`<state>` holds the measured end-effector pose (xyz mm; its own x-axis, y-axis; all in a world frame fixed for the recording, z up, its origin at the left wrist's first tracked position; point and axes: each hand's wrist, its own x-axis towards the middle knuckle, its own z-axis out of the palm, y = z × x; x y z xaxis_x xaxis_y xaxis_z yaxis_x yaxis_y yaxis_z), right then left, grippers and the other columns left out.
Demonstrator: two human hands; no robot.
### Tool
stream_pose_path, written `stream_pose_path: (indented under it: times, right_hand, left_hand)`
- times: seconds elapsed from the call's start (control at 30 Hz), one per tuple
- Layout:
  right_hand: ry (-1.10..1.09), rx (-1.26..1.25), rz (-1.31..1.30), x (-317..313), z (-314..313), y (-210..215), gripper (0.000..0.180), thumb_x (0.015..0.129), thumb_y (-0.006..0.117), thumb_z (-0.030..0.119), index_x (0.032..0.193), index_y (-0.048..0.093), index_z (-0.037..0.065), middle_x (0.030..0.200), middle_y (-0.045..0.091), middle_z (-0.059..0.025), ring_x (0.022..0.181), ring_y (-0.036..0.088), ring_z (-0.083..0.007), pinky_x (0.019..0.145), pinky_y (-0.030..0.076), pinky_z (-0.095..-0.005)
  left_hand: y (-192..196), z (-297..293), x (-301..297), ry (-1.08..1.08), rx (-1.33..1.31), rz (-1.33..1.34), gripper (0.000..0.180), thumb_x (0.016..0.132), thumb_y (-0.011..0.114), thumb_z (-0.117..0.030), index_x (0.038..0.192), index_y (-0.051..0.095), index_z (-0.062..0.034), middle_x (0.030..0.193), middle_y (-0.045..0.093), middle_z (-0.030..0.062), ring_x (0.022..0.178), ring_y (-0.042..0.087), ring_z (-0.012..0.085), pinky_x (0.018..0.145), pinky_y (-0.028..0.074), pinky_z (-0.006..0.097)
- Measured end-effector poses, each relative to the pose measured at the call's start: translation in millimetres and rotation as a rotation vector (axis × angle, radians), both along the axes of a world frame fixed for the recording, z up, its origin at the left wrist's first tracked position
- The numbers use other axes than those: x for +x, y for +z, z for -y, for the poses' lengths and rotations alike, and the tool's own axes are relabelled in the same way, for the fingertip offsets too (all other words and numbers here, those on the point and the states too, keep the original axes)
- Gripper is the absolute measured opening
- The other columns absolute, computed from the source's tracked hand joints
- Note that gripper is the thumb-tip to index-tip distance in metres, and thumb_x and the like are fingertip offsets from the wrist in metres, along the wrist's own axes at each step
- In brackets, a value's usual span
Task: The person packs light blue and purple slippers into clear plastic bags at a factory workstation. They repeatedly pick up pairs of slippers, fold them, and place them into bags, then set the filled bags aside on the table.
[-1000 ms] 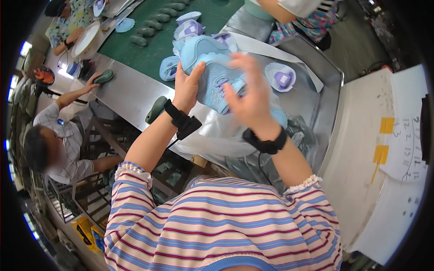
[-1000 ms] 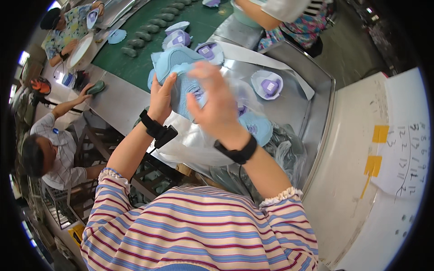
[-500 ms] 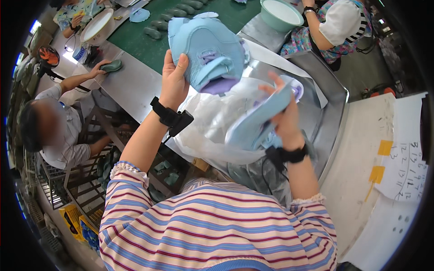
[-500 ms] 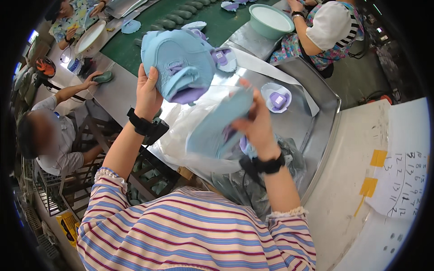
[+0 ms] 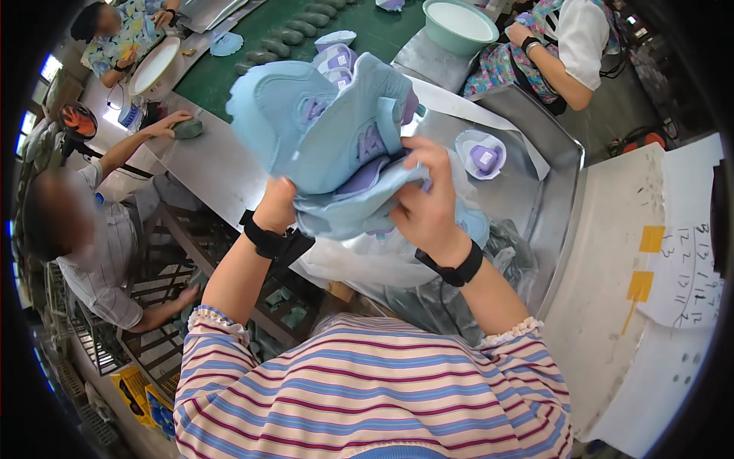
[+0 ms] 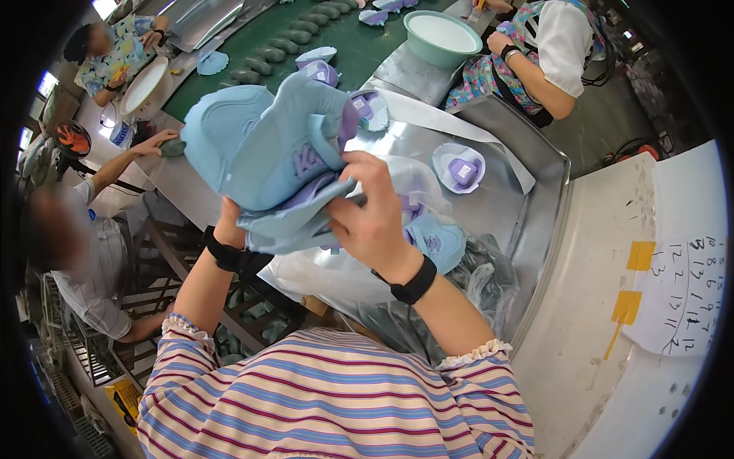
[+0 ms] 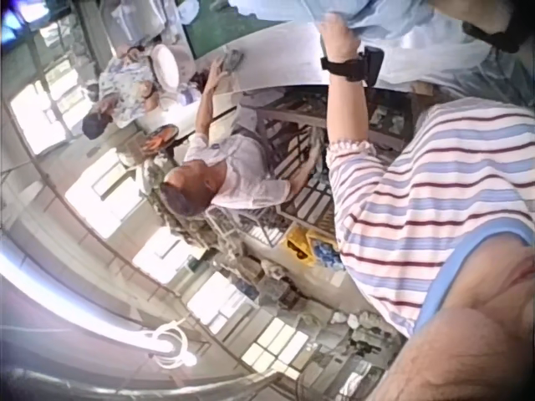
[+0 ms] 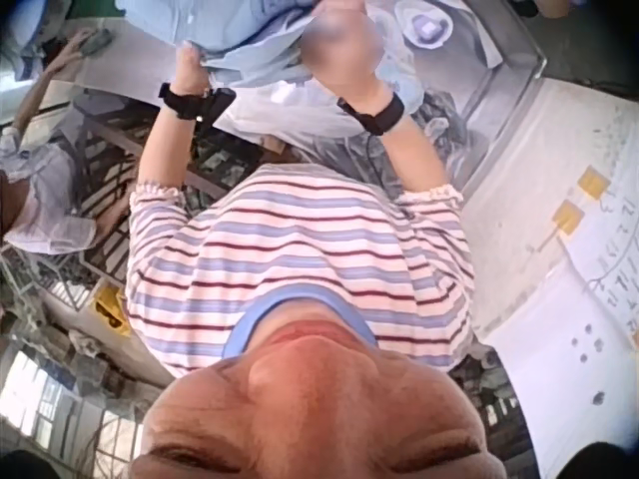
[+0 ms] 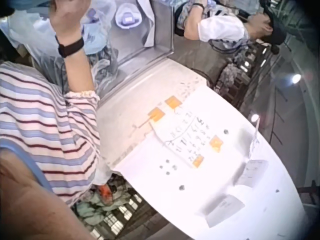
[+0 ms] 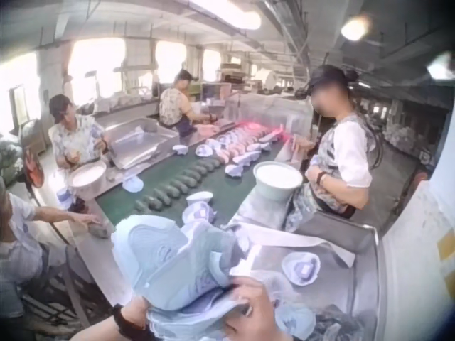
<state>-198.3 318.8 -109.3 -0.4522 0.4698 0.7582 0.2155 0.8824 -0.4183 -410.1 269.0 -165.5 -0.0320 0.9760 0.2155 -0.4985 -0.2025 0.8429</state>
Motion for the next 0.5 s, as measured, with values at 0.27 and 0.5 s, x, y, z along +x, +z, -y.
stream_pose_path:
  times: [0.27, 0.5]
  right_hand:
    - [0.171, -0.229, 0.041, 17.2, 4.9, -16.9, 0.021, 0.050, 0.066, -0.003, 0.061, 0.051, 0.005, 0.084, 0.053, -0.0076, 0.095, 0.050, -0.0322, 0.076, 0.042, -0.0406]
    - [0.368, -0.430, 0.013, 5.9, -10.9, -4.0, 0.025, 0.052, 0.065, -0.012, 0.064, 0.054, 0.007, 0.067, 0.057, -0.0039, 0.109, 0.047, -0.0319, 0.083, 0.039, -0.0395]
  left_hand:
    - [19.0, -24.4, -9.1, 0.382, -0.060, 0.133, 0.025, 0.092, 0.047, -0.019, 0.109, 0.053, -0.0015, 0.104, 0.059, 0.0066, 0.092, 0.056, 0.0116, 0.079, 0.045, 0.027]
    - [11.3, 9.8, -30.8, 0.009, 0.075, -0.435, 0.030, 0.092, 0.048, -0.032, 0.103, 0.056, -0.0048, 0.092, 0.059, -0.0014, 0.080, 0.054, 0.0083, 0.069, 0.045, 0.024]
